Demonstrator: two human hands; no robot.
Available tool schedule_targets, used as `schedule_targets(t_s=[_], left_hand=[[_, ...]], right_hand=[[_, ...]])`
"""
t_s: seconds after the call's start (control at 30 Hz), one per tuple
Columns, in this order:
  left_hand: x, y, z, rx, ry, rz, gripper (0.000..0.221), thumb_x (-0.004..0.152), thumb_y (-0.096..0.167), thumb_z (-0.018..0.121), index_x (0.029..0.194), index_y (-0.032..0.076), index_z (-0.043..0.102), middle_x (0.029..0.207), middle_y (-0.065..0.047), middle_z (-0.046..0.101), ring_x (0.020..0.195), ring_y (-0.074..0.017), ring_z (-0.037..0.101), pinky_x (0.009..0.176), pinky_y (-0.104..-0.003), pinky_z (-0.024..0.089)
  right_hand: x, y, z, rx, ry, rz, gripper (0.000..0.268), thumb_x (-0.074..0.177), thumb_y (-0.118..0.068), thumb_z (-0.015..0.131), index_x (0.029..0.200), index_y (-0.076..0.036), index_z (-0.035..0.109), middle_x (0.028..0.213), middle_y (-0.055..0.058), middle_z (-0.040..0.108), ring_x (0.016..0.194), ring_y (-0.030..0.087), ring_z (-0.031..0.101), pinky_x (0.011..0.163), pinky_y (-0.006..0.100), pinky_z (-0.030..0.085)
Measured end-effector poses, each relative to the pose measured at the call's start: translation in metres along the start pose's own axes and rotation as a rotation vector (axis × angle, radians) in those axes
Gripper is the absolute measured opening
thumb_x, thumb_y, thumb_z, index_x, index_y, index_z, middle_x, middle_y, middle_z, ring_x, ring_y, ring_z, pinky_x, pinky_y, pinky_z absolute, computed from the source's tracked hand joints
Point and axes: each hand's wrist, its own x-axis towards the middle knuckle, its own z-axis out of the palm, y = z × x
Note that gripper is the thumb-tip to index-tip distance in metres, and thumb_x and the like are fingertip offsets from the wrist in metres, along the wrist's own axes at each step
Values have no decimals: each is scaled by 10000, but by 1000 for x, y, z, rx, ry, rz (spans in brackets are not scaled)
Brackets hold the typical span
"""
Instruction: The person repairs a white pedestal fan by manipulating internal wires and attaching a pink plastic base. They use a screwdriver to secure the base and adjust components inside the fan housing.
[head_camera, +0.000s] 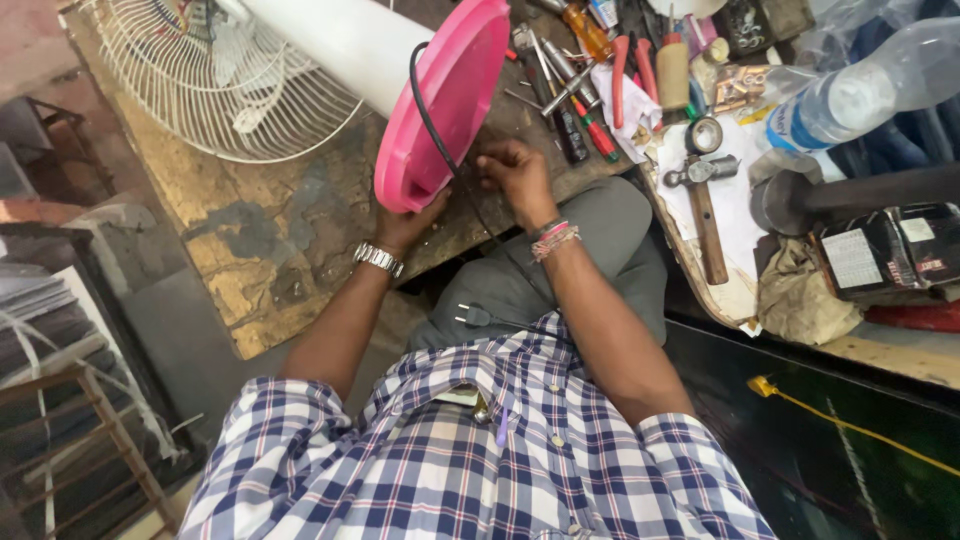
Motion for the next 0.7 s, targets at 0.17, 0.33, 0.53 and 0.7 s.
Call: schedule_targets(t_s=[0.17, 0.33, 0.53, 0.7], left_hand=[[2, -8, 0, 171, 65, 65, 388, 856, 230, 855, 1167, 52, 705, 1052, -99, 760, 970, -213, 743, 809, -354, 583], [1, -10, -1, 99, 38, 61, 364, 831, 191, 840, 1135, 50, 699, 1032, -87, 753, 954, -212, 740, 800, -351, 588], [2, 2, 0, 74, 28, 49, 342, 830, 149, 854, 1121, 53, 703, 1033, -75, 758, 955, -202, 742, 808, -348, 592], [5, 10, 1, 30, 21, 8, 309, 855, 152, 838, 1122, 61, 713, 1040, -75, 769, 965, -198, 752, 822, -350, 599]], right_hand=[[-6, 28, 26, -41, -150, 58, 137, 930, -56, 737, 1050, 10, 737, 879, 36, 741, 716, 97, 665, 632, 245, 556], [-15, 29, 28, -31, -200, 43, 144, 915, -34, 754, 1049, 21, 747, 925, 43, 760, 792, 99, 687, 700, 246, 574], [-20, 18, 31, -235, -148, -268, 244, 859, -47, 825, 1037, -10, 662, 924, 29, 727, 863, 102, 685, 773, 261, 566], [-27, -1, 38, -468, -16, -253, 330, 849, -98, 887, 1011, -11, 612, 859, 98, 680, 795, 159, 623, 714, 318, 552]])
